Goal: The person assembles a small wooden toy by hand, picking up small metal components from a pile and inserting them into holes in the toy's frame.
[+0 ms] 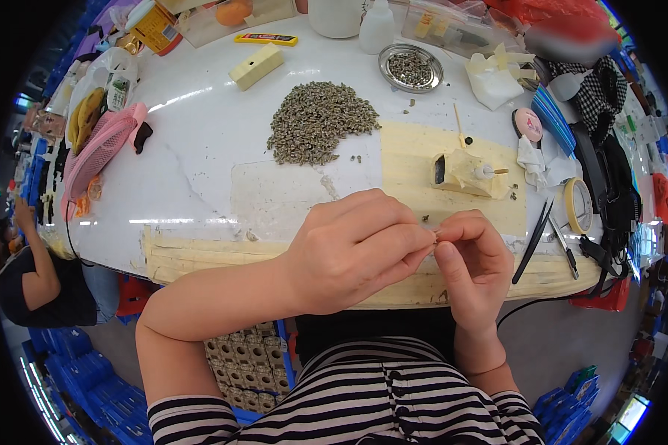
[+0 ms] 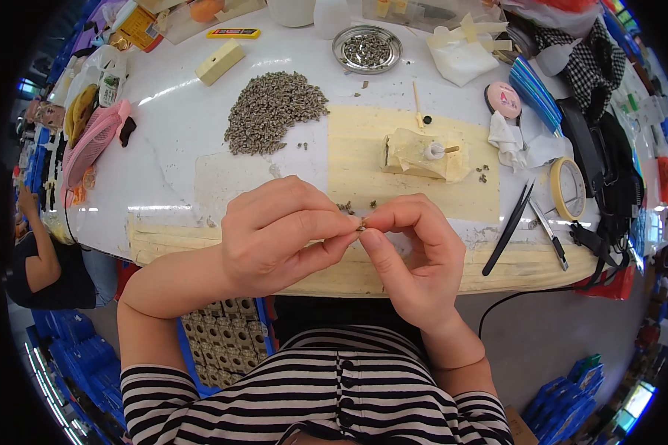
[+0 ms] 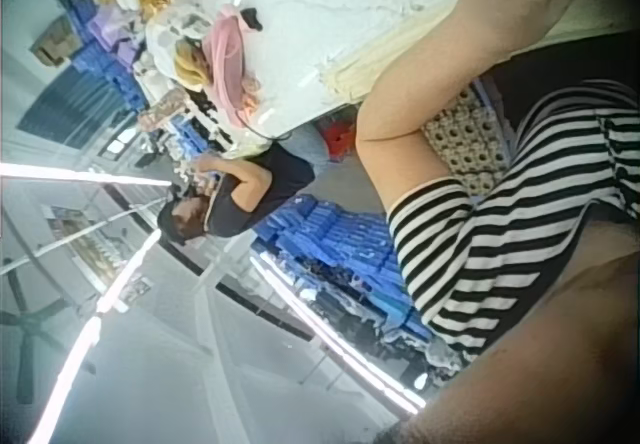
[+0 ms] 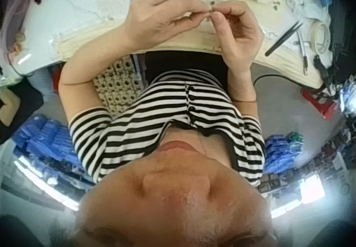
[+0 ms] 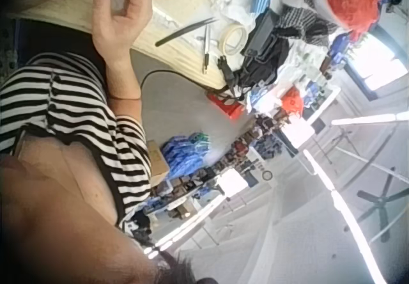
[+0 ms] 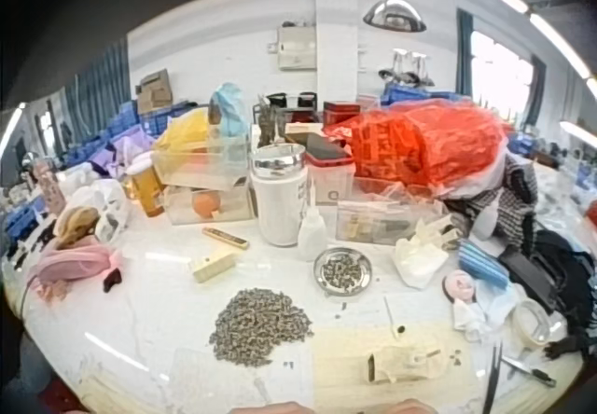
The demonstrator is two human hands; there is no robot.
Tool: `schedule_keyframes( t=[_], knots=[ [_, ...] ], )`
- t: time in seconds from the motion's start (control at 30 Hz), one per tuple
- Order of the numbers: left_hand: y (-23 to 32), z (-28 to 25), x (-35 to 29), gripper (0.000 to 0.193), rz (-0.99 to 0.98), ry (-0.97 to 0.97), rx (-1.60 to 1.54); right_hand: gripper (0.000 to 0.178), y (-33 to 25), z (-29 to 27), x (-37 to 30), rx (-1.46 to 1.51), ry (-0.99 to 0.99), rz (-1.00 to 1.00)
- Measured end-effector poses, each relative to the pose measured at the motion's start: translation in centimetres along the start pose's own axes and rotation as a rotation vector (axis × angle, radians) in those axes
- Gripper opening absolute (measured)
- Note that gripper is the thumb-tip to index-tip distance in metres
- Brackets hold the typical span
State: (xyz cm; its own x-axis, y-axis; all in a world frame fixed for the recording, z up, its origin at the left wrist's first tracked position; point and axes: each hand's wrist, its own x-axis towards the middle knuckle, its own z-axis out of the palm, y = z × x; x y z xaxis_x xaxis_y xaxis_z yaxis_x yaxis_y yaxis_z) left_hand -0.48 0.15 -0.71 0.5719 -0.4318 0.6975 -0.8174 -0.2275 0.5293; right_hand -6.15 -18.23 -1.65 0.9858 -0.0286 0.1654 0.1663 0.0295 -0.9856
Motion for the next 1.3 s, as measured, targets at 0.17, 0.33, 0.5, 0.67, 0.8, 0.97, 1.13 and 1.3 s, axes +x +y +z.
schedule_keyframes(
  t=[0.17, 0.33, 0.5, 0.67, 0.8, 0.97, 1.13, 1.3],
  knots=[
    [0.05, 0.03, -0.06, 0.024, -0.037, -0.014, 0.008, 0.013, 0.62, -0.13, -0.01, -0.119, 0.003, -0.131],
    [-0.14, -0.04, -0.17, 0.021, -0.119, -0.025, -0.031, 0.017, 0.48, 0.31, 0.10, -0.276, 0.042, -0.293],
    [0.09, -0.23, 0.08, 0.018, -0.159, -0.012, -0.051, 0.024, 0.44, 0.18, 0.13, -0.366, 0.031, -0.315],
    [0.01, -0.33, 0.04, 0.018, -0.196, -0.029, -0.056, 0.026, 0.06, 0.53, 0.16, -0.475, 0.051, -0.449],
    [0.02, -0.44, 0.09, 0.018, -0.214, -0.035, -0.068, 0.027, 0.27, 0.52, 0.27, -0.479, 0.041, -0.440],
    [-0.08, -0.42, 0.17, 0.019, -0.160, -0.012, -0.060, 0.025, 0.15, 0.38, 0.28, -0.411, 0.026, -0.361],
    [-0.04, -0.31, 0.08, 0.022, -0.117, 0.011, -0.057, 0.022, 0.26, 0.26, 0.15, -0.330, 0.019, -0.269],
    [-0.06, -0.37, 0.20, 0.022, -0.083, 0.012, -0.044, 0.021, 0.37, 0.15, 0.20, -0.310, 0.002, -0.258]
  ],
)
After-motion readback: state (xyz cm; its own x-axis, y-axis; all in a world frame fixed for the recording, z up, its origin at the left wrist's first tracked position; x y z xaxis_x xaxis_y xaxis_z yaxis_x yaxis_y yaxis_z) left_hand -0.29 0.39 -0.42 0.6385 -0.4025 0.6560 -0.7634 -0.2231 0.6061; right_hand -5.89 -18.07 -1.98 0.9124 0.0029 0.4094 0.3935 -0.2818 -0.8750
